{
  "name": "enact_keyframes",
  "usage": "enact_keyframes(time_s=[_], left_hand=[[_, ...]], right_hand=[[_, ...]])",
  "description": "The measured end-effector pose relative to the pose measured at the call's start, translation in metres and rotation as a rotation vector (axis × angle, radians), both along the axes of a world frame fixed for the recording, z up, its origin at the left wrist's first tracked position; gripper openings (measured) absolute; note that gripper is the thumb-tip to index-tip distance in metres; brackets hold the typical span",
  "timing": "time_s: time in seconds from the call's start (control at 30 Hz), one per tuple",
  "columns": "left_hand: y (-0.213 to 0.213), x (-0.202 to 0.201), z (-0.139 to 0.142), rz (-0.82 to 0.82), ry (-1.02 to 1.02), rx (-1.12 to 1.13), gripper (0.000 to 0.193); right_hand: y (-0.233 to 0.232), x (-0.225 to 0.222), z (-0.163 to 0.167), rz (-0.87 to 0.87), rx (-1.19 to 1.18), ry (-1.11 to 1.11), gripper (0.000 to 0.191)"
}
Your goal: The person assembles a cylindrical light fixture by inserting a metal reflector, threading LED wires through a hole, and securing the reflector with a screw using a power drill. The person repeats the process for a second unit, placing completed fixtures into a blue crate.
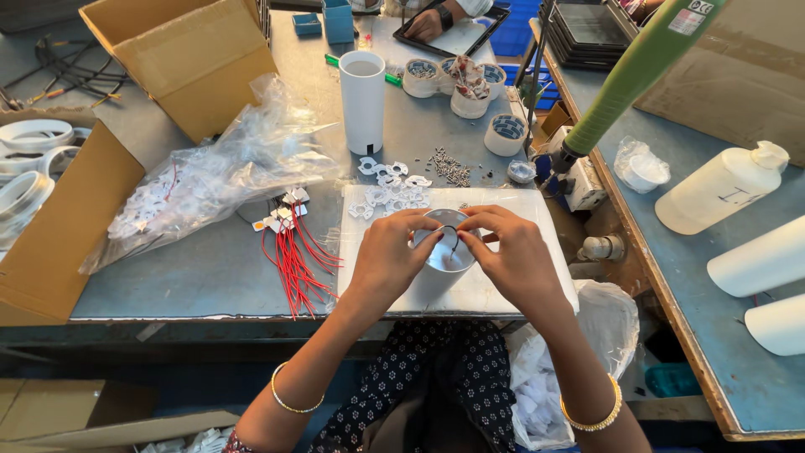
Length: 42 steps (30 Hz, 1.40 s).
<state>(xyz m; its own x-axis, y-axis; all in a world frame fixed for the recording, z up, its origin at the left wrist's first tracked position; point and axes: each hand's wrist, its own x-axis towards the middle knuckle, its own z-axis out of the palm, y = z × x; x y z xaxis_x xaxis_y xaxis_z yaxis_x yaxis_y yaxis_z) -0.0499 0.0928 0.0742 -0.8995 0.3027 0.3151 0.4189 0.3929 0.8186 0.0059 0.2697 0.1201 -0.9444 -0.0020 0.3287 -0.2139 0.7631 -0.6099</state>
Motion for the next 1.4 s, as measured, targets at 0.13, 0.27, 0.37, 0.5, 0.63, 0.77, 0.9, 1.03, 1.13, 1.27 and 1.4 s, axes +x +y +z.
enact_keyframes(time_s=[0.13,0.27,0.37,0.5,0.63,0.77,0.9,1.03,1.13,1.27,1.4], left_hand=[[-0.003,0.002,0.001,-0.040,0.048,0.067,0.022],[-0.009,-0.001,0.002,-0.136,0.023,0.081,0.027],[-0.017,-0.008,0.003,-0.176,-0.002,0.065,0.026],[-0.015,-0.013,0.001,-0.163,0.017,0.111,0.021],[-0.008,-0.013,-0.005,-0.119,0.104,0.144,0.019],[-0.004,-0.021,-0.015,-0.129,0.137,0.189,0.015],[0.003,-0.042,-0.030,-0.140,0.048,0.176,0.018],[0.010,-0.067,-0.048,-0.166,0.016,0.157,0.018],[0.011,-0.077,-0.055,-0.199,-0.002,0.170,0.019],[0.006,-0.075,-0.044,-0.297,-0.131,0.226,0.022],[0.000,-0.053,-0.017,-0.197,-0.049,0.142,0.024]], right_hand=[[0.006,-0.008,-0.008,0.107,-0.032,-0.013,0.019],[0.009,-0.012,-0.015,0.155,-0.028,0.199,0.015],[0.015,-0.013,-0.014,0.139,-0.085,0.199,0.016],[0.017,-0.017,-0.012,0.066,-0.142,-0.008,0.016],[0.017,-0.022,-0.008,0.077,-0.115,-0.068,0.015],[0.015,-0.028,-0.008,0.168,-0.142,0.005,0.019],[0.016,-0.039,-0.007,0.181,-0.133,-0.025,0.017],[0.013,-0.039,-0.010,0.146,0.027,0.142,0.020],[0.009,-0.037,-0.013,0.242,0.102,0.272,0.022],[0.013,-0.041,-0.010,0.272,0.079,0.297,0.015],[0.023,-0.049,-0.003,0.278,0.062,0.210,0.016]])
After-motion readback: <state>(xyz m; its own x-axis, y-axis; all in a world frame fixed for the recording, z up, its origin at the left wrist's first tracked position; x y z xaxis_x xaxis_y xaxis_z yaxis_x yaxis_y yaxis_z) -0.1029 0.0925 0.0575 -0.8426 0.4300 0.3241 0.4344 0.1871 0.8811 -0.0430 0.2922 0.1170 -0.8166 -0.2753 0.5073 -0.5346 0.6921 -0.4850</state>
